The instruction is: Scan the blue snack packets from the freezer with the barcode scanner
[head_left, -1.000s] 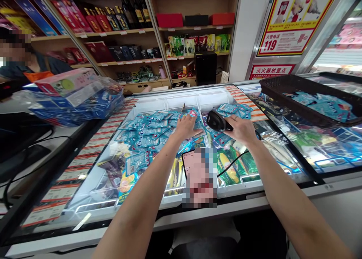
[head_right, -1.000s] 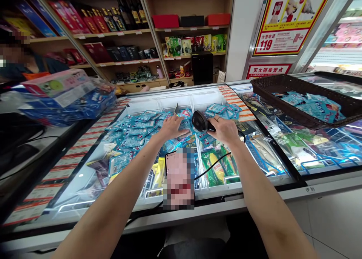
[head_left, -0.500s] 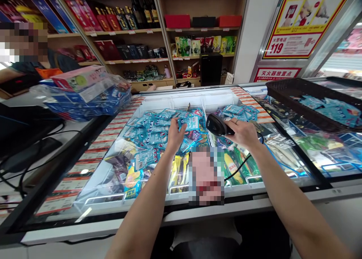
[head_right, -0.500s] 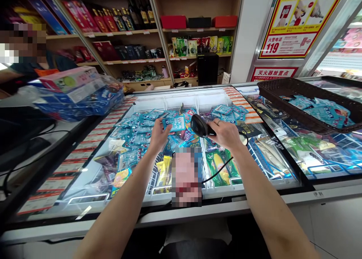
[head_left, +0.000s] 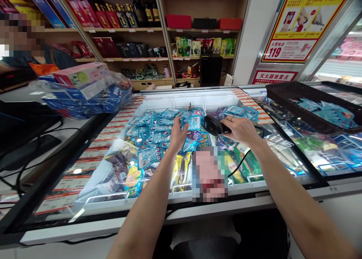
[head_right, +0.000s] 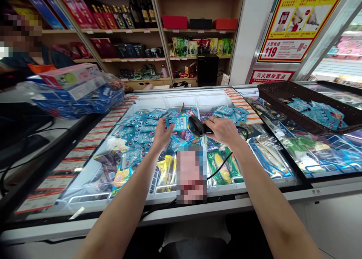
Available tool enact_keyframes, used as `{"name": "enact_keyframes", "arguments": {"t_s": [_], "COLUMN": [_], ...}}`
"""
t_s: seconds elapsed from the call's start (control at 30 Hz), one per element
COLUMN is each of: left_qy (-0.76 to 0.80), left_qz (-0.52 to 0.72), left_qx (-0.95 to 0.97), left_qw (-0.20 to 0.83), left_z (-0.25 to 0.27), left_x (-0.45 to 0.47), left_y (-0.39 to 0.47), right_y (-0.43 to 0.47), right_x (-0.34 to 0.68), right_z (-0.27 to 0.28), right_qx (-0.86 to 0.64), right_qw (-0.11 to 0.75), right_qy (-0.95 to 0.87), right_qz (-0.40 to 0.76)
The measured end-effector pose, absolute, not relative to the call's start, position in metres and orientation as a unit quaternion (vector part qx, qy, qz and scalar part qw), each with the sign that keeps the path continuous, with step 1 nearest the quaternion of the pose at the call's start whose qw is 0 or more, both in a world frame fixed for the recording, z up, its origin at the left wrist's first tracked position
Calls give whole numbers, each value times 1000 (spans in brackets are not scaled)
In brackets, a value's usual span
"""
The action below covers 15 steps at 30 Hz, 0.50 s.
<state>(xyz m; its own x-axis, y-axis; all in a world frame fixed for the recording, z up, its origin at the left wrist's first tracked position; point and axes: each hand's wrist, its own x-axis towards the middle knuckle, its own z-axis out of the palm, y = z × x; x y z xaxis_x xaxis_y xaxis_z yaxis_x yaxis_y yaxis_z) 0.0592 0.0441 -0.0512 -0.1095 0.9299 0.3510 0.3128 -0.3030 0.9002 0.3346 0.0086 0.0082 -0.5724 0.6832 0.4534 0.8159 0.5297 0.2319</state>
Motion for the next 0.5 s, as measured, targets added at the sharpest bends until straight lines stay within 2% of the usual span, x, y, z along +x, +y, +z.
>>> {"name": "enact_keyframes", "arguments": {"t_s": [0.5], "left_qy": [520], "left_qz": [531], "left_qx": [613], "left_qw": [268], "left_z": [-56], "left_x": [57], "left_y": [45], "right_y": [12], "right_x": [333], "right_z": [-16], "right_qx": [-427], "right_qw": [180], "right_qy": [-862], "right_qz": [-205]}}
